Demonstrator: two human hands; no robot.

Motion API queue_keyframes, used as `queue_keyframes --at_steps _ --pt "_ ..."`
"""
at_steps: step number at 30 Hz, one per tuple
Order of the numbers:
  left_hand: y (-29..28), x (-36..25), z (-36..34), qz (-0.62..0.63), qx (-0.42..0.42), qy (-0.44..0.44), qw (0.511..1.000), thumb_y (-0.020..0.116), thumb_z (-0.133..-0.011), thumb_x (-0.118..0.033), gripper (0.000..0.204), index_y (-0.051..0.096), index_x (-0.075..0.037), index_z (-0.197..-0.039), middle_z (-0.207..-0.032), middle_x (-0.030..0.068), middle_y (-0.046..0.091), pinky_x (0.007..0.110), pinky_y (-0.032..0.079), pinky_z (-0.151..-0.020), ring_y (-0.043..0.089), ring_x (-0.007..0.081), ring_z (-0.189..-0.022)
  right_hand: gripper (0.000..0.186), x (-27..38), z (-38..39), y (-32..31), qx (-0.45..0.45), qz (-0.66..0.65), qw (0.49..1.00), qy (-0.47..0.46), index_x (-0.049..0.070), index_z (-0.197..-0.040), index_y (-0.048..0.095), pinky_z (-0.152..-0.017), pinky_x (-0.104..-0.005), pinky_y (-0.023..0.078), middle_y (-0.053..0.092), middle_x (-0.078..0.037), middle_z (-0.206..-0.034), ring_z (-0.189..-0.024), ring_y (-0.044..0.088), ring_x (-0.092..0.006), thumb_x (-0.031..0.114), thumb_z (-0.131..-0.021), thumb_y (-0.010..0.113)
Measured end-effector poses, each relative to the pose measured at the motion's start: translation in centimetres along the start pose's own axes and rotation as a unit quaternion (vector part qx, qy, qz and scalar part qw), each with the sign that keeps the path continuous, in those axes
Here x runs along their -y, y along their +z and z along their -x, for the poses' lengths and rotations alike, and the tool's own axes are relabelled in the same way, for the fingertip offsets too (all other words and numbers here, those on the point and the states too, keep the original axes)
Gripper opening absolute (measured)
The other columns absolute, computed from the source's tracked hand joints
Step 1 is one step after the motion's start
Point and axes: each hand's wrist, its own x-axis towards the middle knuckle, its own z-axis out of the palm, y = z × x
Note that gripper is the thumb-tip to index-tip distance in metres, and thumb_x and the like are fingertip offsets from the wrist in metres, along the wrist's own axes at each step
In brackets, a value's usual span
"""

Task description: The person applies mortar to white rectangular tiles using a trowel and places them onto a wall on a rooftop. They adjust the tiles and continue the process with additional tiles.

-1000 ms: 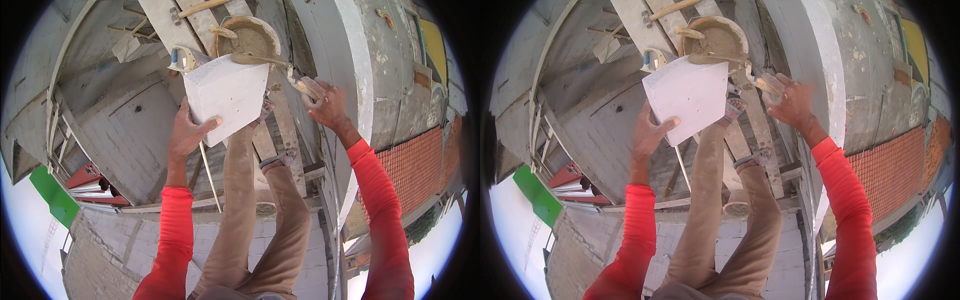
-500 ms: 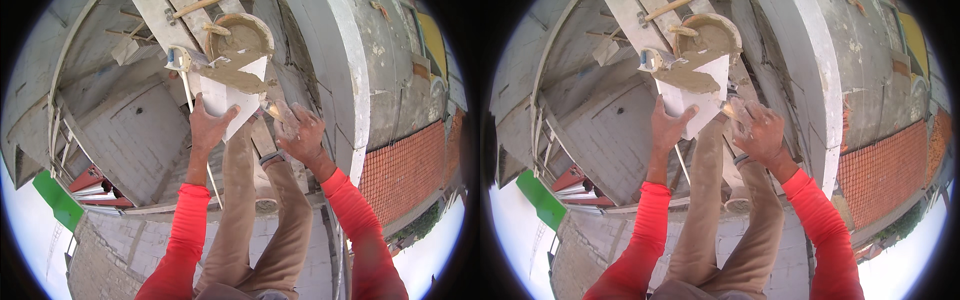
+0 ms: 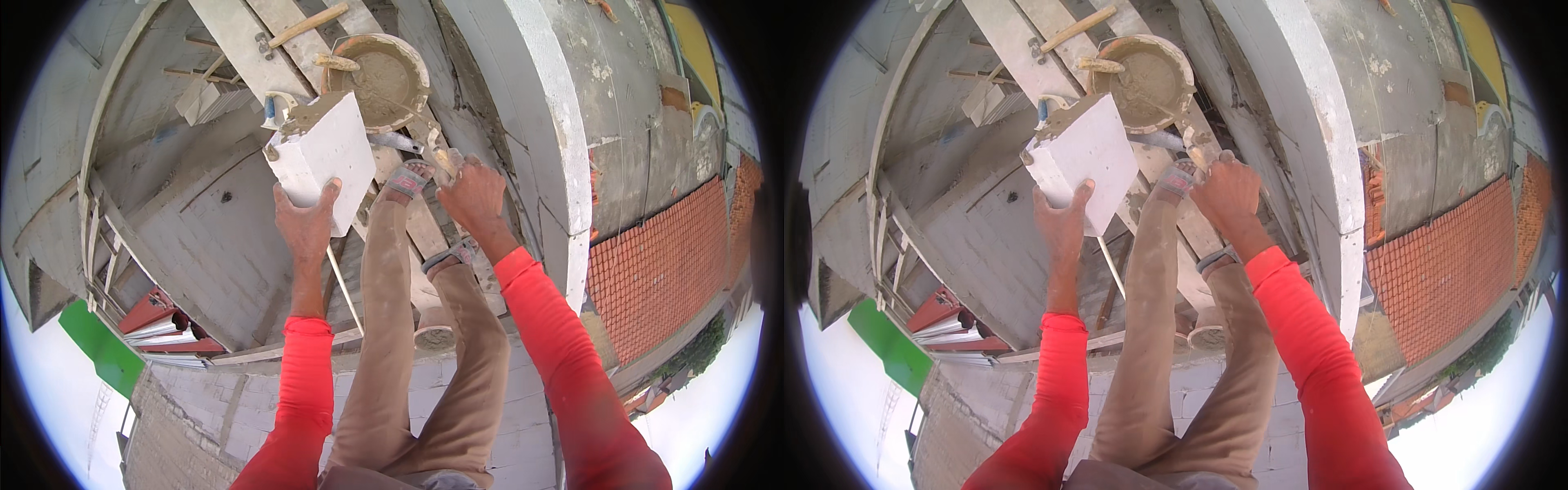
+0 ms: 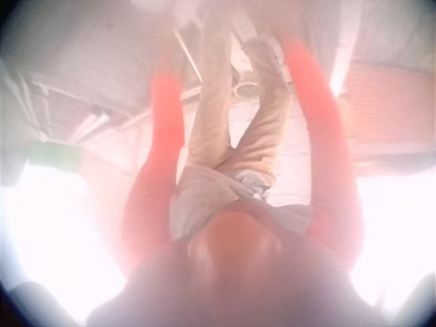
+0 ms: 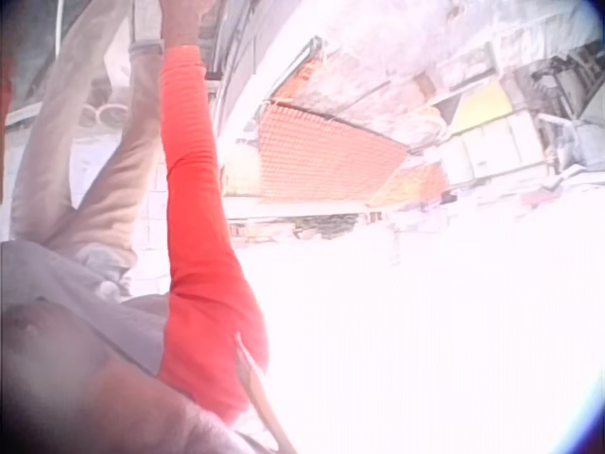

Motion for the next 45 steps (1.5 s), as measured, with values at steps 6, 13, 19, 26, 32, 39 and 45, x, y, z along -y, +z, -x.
queue_keyframes --at_steps 6,13,19,26,32,39,45 --pt "-5.0 -0.7 2.2 -0.128 -0.008 0.014 0.992 0.093 -0.078 -0.037 0.100 0.044 0.016 -0.148 -0.138 0.0310 0.061 0.047 0.051 -0.106 0.064 0.0401 -0.126 0.025 4.9 -2.4 3.0 -0.075 -0.054 0.996 -0.020 0.004 -0.087 0.080 -0.090 -0.0519 0.059 0.072 -0.026 -0.119 -0.119 0.069 -0.0433 0.023 -0.072 0.083" --pt "-11.6 -8.9 7.5 -0.241 0.091 0.075 0.963 0.089 -0.085 -0.034 0.108 0.030 0.019 -0.158 -0.160 0.0339 0.043 0.049 0.040 -0.122 0.047 0.0436 -0.148 0.022 -0.3 15.4 0.1 0.083 -0.168 0.972 0.143 0.005 -0.088 0.080 -0.086 -0.0507 0.059 0.076 -0.021 -0.099 -0.100 0.075 -0.0368 0.022 -0.073 0.079" --pt "-14.3 -16.0 12.3 -0.304 0.125 0.173 0.928 0.088 -0.086 -0.026 0.099 0.035 0.017 -0.156 -0.152 0.0329 0.052 0.050 0.047 -0.115 0.056 0.0433 -0.137 0.025 -9.2 30.6 -1.2 0.090 -0.192 0.913 0.349 0.006 -0.093 0.080 -0.085 -0.0501 0.060 0.077 -0.021 -0.101 -0.098 0.076 -0.0371 0.025 -0.076 0.079" --pt "-15.6 -24.0 20.8 -0.265 0.236 0.293 0.888 0.081 -0.092 -0.017 0.066 0.051 0.011 -0.144 -0.133 0.0245 0.064 0.045 0.052 -0.101 0.066 0.0337 -0.115 0.029 -12.0 48.9 -1.0 0.065 -0.263 0.800 0.536 0.004 -0.094 0.080 -0.084 -0.0505 0.061 0.078 -0.021 -0.099 -0.097 0.076 -0.0392 0.027 -0.077 0.078" --pt "-13.1 -28.7 30.0 -0.281 0.300 0.395 0.822 0.076 -0.087 -0.043 0.074 0.056 0.009 -0.136 -0.113 0.0193 0.063 0.044 0.052 -0.085 0.063 0.0326 -0.096 0.031 -12.2 68.7 -0.8 -0.004 -0.262 0.558 0.787 0.003 -0.102 0.080 -0.083 -0.0523 0.060 0.078 -0.023 -0.098 -0.093 0.077 -0.0423 0.026 -0.082 0.073" --pt "-10.8 -29.9 35.4 -0.291 0.312 0.528 0.735 0.071 -0.082 -0.073 0.093 0.061 0.008 -0.126 -0.091 0.0133 0.062 0.043 0.052 -0.066 0.060 0.0312 -0.073 0.031 -15.5 95.7 -11.8 -0.328 0.235 0.381 0.832 0.006 -0.120 0.074 -0.072 -0.0488 0.059 0.068 -0.013 -0.100 -0.094 0.070 -0.0362 0.019 -0.092 0.071" --pt "-10.3 -34.3 42.3 -0.301 0.321 0.611 0.658 0.075 -0.088 -0.038 0.069 0.056 0.008 -0.136 -0.113 0.0184 0.064 0.042 0.052 -0.086 0.063 0.0306 -0.096 0.080 -12.1 113.2 -18.7 -0.237 0.326 0.218 0.889 0.004 -0.158 0.045 -0.105 -0.0555 0.049 0.059 -0.027 -0.132 -0.127 0.057 -0.0452 0.042 -0.094 0.074"
